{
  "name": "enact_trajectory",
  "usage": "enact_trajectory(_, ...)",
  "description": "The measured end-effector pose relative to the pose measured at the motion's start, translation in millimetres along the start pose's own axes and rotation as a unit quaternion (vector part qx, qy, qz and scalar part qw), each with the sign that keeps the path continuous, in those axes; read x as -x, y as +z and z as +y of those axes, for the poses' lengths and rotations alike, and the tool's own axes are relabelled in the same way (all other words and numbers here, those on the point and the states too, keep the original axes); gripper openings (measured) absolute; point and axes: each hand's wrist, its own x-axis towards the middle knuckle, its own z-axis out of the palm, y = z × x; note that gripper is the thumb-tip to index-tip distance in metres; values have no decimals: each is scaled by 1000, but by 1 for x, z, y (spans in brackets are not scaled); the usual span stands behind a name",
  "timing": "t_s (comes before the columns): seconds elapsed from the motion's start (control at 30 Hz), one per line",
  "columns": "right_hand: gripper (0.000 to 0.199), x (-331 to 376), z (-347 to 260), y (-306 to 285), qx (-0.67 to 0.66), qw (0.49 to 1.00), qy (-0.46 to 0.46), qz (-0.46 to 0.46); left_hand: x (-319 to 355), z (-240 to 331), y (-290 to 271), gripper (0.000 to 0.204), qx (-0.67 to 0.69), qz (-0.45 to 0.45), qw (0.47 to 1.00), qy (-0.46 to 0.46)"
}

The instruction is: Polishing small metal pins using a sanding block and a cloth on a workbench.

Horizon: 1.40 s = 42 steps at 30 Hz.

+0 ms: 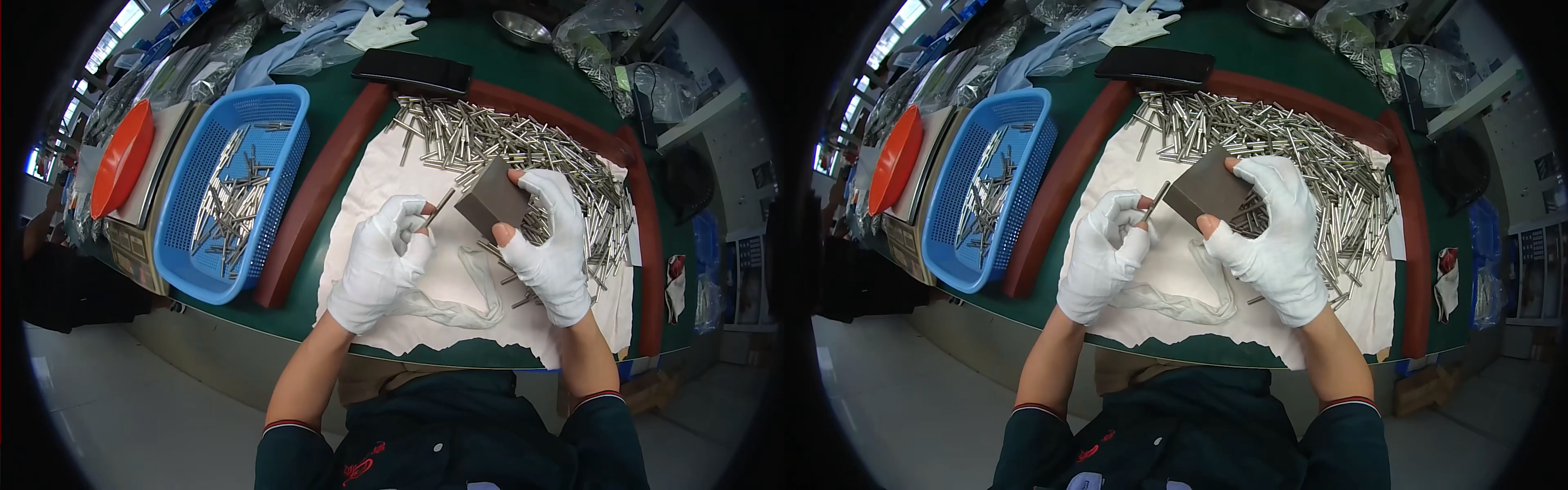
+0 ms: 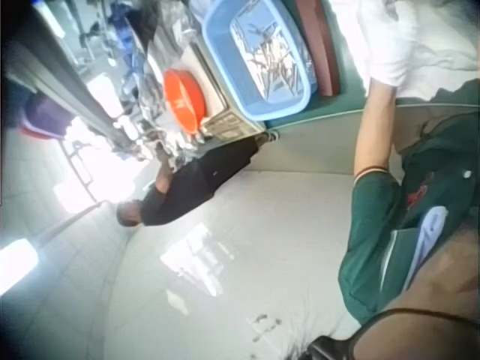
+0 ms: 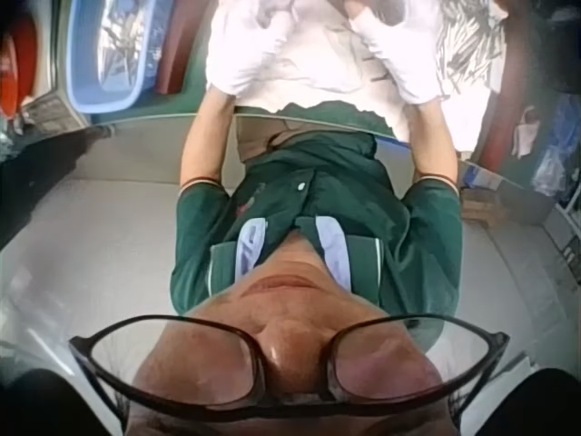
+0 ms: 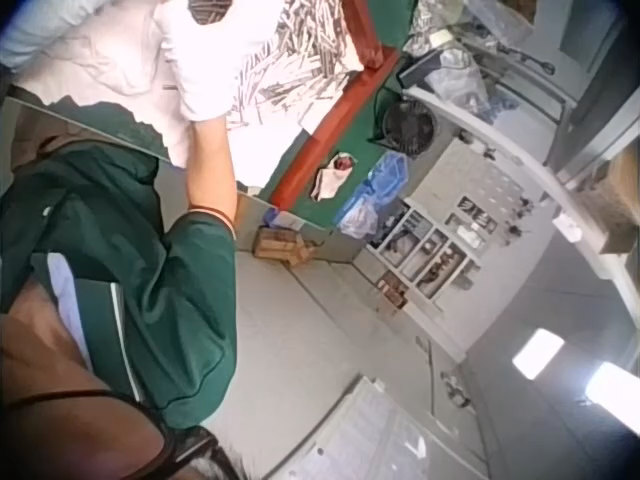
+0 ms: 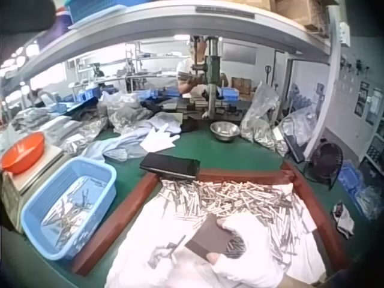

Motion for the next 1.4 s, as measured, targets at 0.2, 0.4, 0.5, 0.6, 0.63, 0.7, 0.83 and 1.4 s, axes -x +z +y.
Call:
enact_trajectory(0.2, 55, 1, 3, 2, -10, 1000, -5, 8, -4, -1, -3, 16, 163, 38, 983, -76)
enact_trajectory(0.4, 55, 1, 0, 2, -11, 1000, 3, -9, -6, 3, -8, 14, 156, 55, 982, -91)
enact_trajectory(0.5, 55, 2, 0, 2, -15, 999, 10, -29, -5, 0, -7, 13, 152, 43, 984, -76)
enact_trajectory(0.6, 56, 3, 0, 3, -12, 998, 0, -69, -2, -5, -7, 11, 120, 28, 992, -41)
enact_trajectory(0.63, 57, 3, 0, 3, -3, 995, -14, -94, -2, -6, -7, 11, 122, 30, 991, -43)
enact_trajectory(0.7, 56, 2, -3, 6, -2, 996, -22, -90, -3, -7, -6, 9, 110, 22, 994, -19)
enact_trajectory(0.83, 53, 2, -10, 10, -19, 995, -37, -87, -2, -2, -5, 9, 113, 16, 993, -14)
enact_trajectory(1.4, 50, 3, -8, 12, -54, 996, 36, -60, -1, 3, -6, 13, 161, -17, 982, -98)
